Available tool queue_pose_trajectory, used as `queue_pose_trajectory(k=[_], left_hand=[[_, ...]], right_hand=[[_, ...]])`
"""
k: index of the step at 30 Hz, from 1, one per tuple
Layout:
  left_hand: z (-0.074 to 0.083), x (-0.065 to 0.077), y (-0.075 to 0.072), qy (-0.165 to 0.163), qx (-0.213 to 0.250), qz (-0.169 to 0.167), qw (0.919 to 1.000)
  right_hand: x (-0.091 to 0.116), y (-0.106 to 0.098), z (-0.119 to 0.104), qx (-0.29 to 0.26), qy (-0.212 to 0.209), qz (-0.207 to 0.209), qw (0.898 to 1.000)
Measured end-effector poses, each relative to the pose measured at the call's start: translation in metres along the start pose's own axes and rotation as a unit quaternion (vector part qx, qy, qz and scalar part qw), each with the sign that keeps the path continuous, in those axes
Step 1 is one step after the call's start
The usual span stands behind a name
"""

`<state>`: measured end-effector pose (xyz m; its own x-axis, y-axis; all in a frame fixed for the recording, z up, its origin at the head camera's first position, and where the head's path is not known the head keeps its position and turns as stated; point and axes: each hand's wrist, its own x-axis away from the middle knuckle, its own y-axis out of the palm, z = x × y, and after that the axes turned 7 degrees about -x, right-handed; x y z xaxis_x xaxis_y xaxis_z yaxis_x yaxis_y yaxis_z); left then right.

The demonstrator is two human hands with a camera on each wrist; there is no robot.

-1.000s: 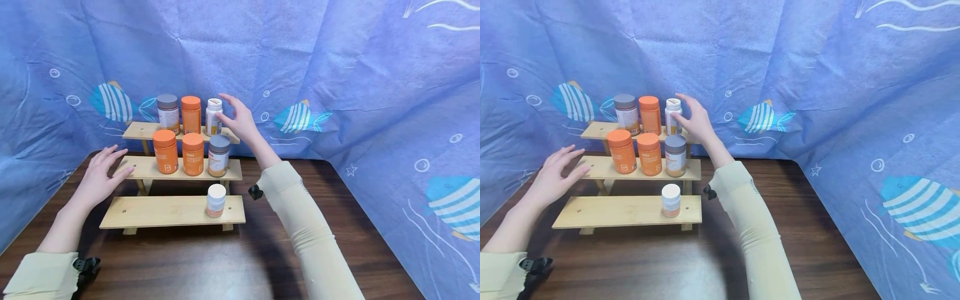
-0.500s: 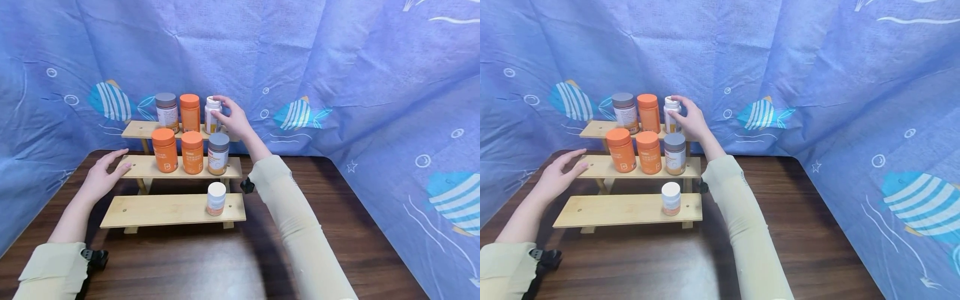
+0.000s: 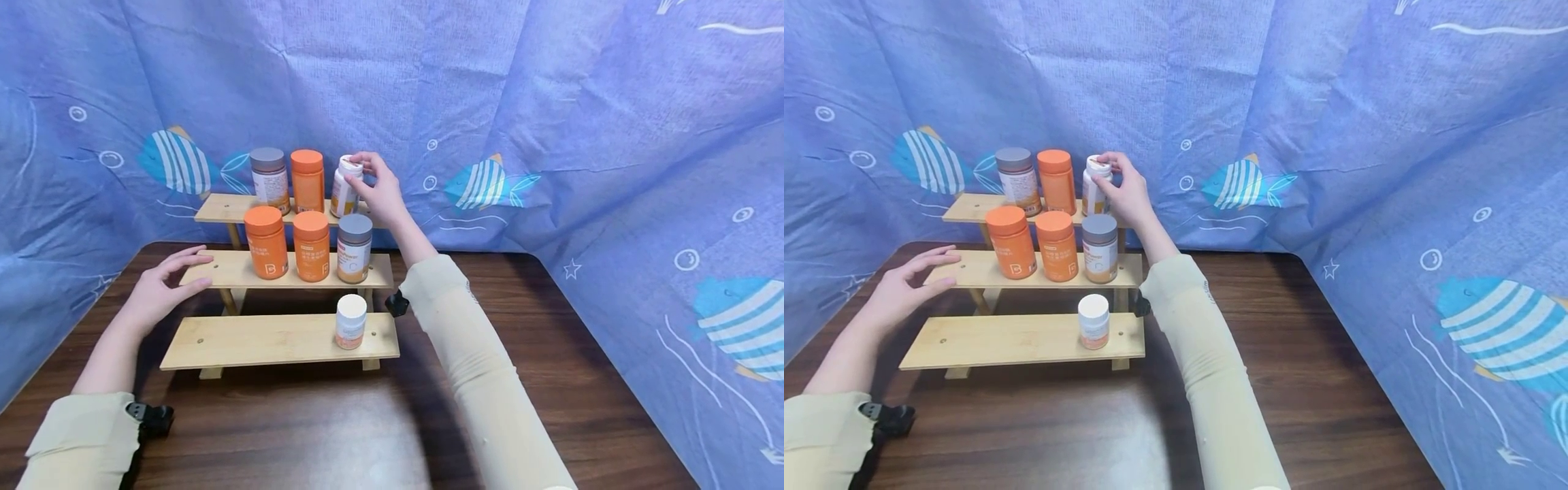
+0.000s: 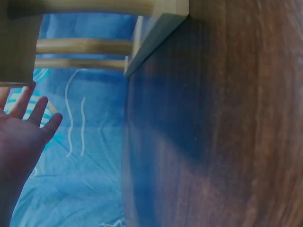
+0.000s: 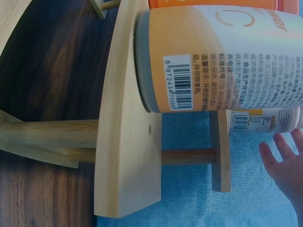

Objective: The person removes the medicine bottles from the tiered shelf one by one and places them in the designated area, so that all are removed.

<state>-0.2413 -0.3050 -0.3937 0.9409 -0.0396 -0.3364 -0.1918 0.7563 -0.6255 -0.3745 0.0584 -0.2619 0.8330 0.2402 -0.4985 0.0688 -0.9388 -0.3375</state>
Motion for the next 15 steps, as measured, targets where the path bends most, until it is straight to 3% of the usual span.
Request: queue_pose_trajectory(k=[7,15], left_hand=[[-0.012,-0.003,-0.001,0.001,0.014,0.007,0.9999],[-0.011,-0.004,0.001,0.003,0.016,0.019,0.9997]], right_hand=[[0.001,-0.003,-0.001,-0.016,0.003,0.014,1.000],[0.007,-0.015,-0.004,-0.041,0.001,0.028,0.999]])
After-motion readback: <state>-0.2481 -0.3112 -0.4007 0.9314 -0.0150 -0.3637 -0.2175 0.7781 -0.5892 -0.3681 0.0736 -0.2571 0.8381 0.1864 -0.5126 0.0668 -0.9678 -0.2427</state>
